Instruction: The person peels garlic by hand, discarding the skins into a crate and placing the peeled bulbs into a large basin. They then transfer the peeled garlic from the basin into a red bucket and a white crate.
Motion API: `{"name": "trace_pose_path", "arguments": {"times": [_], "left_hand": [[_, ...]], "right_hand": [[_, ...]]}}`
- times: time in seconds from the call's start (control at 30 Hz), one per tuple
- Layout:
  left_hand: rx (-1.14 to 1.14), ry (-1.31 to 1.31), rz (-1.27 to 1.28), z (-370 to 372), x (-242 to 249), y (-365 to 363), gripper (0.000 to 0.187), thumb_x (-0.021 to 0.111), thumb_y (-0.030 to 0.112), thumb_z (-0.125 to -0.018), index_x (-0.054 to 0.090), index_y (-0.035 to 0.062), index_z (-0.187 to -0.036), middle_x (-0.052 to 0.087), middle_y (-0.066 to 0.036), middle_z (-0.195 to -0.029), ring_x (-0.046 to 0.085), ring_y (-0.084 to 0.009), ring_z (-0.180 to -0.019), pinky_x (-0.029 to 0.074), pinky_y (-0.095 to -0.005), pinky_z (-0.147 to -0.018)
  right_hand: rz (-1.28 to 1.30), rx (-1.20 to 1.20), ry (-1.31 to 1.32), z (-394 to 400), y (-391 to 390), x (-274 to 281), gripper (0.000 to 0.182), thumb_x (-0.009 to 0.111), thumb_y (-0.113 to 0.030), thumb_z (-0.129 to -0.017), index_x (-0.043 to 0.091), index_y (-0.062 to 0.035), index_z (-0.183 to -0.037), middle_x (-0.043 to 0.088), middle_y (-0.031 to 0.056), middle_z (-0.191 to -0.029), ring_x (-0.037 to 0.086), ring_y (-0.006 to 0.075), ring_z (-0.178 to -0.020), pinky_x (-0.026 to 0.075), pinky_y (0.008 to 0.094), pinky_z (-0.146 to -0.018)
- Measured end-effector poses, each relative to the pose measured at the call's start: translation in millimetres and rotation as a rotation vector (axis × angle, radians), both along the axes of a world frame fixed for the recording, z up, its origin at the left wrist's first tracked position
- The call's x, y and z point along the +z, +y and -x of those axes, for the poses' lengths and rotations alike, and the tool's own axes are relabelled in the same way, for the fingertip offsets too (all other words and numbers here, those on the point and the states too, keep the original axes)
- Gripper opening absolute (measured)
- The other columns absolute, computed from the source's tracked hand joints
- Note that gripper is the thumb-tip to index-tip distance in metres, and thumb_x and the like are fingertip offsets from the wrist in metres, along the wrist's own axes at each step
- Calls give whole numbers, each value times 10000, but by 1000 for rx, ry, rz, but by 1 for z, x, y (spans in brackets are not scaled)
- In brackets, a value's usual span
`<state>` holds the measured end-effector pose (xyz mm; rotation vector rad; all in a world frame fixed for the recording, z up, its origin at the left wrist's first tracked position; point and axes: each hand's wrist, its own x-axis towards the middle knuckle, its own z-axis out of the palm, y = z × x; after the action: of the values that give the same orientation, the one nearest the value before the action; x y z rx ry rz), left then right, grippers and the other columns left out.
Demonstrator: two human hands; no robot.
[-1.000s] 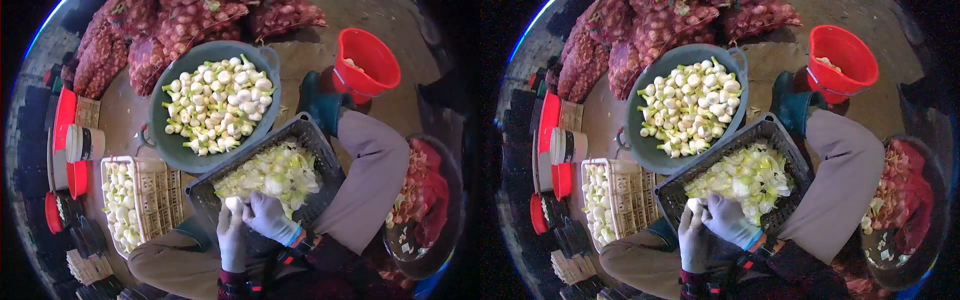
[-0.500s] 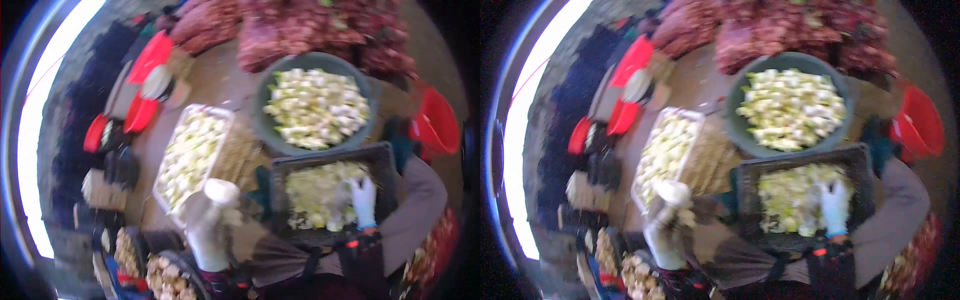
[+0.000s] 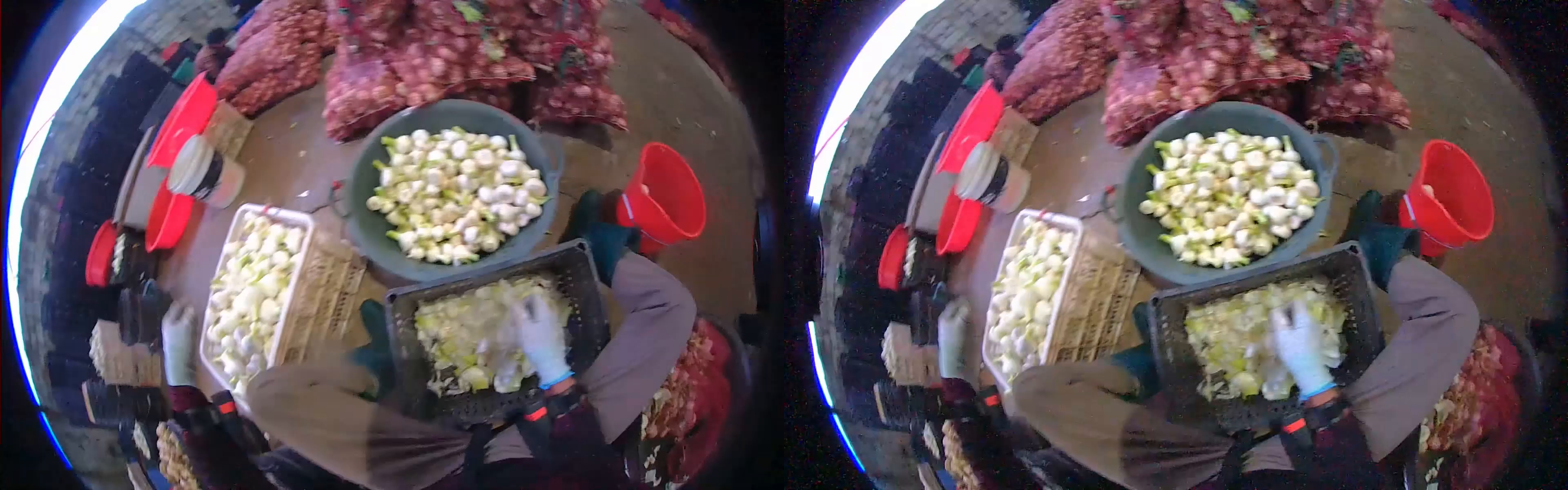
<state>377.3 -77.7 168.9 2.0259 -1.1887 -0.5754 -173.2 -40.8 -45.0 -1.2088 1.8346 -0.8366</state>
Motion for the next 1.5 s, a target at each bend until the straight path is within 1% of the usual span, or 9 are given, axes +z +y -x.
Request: {"name": "trace_pose_path", "arguments": {"times": [0.17, 0.47, 0.53, 0.7, 0.83, 1.0, 1.17, 1.27, 1.5], "left_hand": [[-665, -34, -175, 205, -40, -152, 315, 589, 108, -876, 606, -10, -1169, 647, -46, -1039, 587, -120, -876, 486, -269, -775], [-1057, -608, -799, 255, -347, -274, 576, 745, 256, -713, 546, 62, -1217, 646, -209, -1101, 609, -376, -1050, 495, -411, -896], [-1032, -539, -924, 262, -340, -274, 835, 848, 340, -595, 477, 24, -1273, 620, -198, -1178, 593, -356, -1099, 488, -414, -910], [-1025, -774, -903, 283, -287, -261, 691, 715, 378, -709, 499, -9, -1238, 631, -231, -1113, 628, -380, -1000, 500, -417, -882], [-603, 301, -723, 276, -224, -222, 372, 597, 164, -830, 569, -25, -1149, 650, -119, -1016, 643, -213, -896, 521, -309, -800], [-431, 1175, -441, 310, -150, -103, 481, 578, 194, -868, 469, -33, -1278, 602, -131, -1084, 592, -232, -872, 485, -312, -707], [-277, 1306, -282, 339, -140, 8, 506, 609, 273, -860, 486, -57, -1224, 603, -126, -1010, 555, -199, -784, 430, -286, -646], [-148, 1301, -158, 345, -147, 52, 443, 603, 267, -877, 527, -53, -1173, 614, -114, -973, 543, -170, -740, 426, -269, -617], [-108, 1200, -139, 352, -141, 78, 451, 601, 257, -886, 527, -52, -1206, 637, -132, -1040, 614, -189, -848, 475, -265, -668]], "right_hand": [[52, 125, -145, -30, -5, -23, 212, 553, -196, -901, 555, 5, -969, 612, 233, -763, 616, 427, -743, 493, 463, -657], [-359, -4, -282, 2, -35, 14, 184, 594, -123, -879, 598, -16, -1029, 670, 128, -757, 653, 312, -646, 505, 381, -575], [-256, 8, -198, -1, -33, -4, 179, 591, -121, -883, 597, -16, -1028, 678, 131, -782, 651, 318, -646, 505, 382, -575], [-217, 70, -227, -5, -35, 1, 173, 590, -132, -899, 595, -12, -1023, 681, 163, -851, 656, 335, -677, 509, 351, -610], [-129, 159, -285, -10, -22, 0, 232, 553, -192, -919, 597, -26, -1076, 656, 211, -996, 631, 395, -902, 504, 445, -774], [102, 259, -376, -24, -23, 35, 396, 528, -248, -944, 511, -56, -1290, 636, 218, -1089, 612, 406, -977, 501, 437, -825], [91, 505, -79, -36, 11, 44, 526, 492, -299, -958, 355, -140, -1440, 668, 207, -927, 648, 399, -795, 515, 482, -688], [101, 598, 69, -43, 29, 41, 516, 509, -335, -950, 383, -161, -1419, 625, 162, -657, 601, 392, -579, 458, 498, -525], [179, 475, 23, -51, 55, 17, 331, 521, -323, -956, 581, -97, -1190, 629, 160, -663, 614, 364, -587, 462, 470, -532]]}}
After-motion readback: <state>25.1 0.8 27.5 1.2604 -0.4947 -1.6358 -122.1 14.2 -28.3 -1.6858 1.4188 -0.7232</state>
